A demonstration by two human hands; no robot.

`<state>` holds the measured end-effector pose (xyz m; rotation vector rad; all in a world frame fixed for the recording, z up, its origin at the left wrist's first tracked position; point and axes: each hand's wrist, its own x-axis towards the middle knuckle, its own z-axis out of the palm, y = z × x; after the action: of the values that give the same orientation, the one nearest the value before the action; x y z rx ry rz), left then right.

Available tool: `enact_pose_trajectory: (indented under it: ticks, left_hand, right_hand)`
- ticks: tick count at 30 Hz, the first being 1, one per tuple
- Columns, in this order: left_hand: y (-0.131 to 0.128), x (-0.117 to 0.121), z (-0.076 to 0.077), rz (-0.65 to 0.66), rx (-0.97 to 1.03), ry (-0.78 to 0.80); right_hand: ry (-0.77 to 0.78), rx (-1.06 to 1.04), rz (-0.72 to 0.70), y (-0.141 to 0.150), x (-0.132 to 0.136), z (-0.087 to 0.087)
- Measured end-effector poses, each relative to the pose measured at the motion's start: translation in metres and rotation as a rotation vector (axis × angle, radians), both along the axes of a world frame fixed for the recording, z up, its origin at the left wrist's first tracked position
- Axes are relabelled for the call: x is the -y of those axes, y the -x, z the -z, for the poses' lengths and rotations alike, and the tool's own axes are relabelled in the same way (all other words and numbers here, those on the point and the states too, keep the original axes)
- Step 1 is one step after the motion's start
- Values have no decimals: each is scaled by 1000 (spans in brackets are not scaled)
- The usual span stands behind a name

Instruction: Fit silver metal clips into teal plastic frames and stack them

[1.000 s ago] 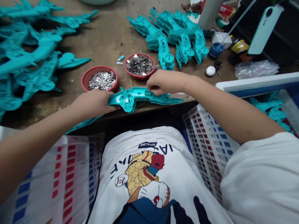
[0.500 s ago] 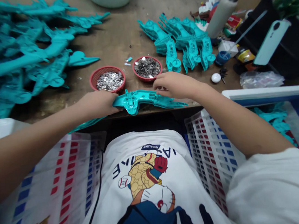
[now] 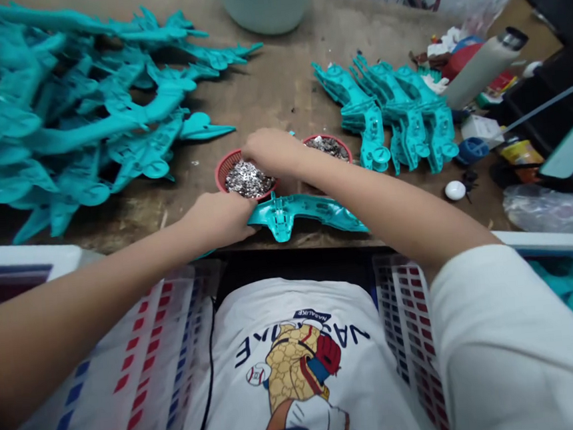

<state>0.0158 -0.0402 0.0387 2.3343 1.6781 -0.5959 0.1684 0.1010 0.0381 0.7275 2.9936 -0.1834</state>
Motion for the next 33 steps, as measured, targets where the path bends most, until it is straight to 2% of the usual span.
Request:
enact_pose_trajectory:
  ticks: [3, 7, 11, 16, 21, 27, 33]
  left_hand:
    - [1, -3, -6, 17, 13, 24]
    - [0, -8, -13, 77, 9, 47]
    - [0, -8, -16, 92, 16, 47]
    - [-2, -1, -24, 64, 4, 52]
    - [-1, 3, -27, 13, 0, 55]
    - [5, 3, -26, -40, -6, 26]
    - [9, 3, -34, 1, -79, 85]
  right_hand:
    - [-92, 151, 64, 34, -9, 7]
    - [-160, 230, 52, 48, -6, 15]
    - [-155, 248, 16, 41, -7, 15]
    - [-122, 270, 94, 34, -2, 11]
    - [-103, 303, 124, 33, 4, 14]
    - [18, 153, 155, 24, -3, 10]
    - [112, 63, 169, 15, -7, 7]
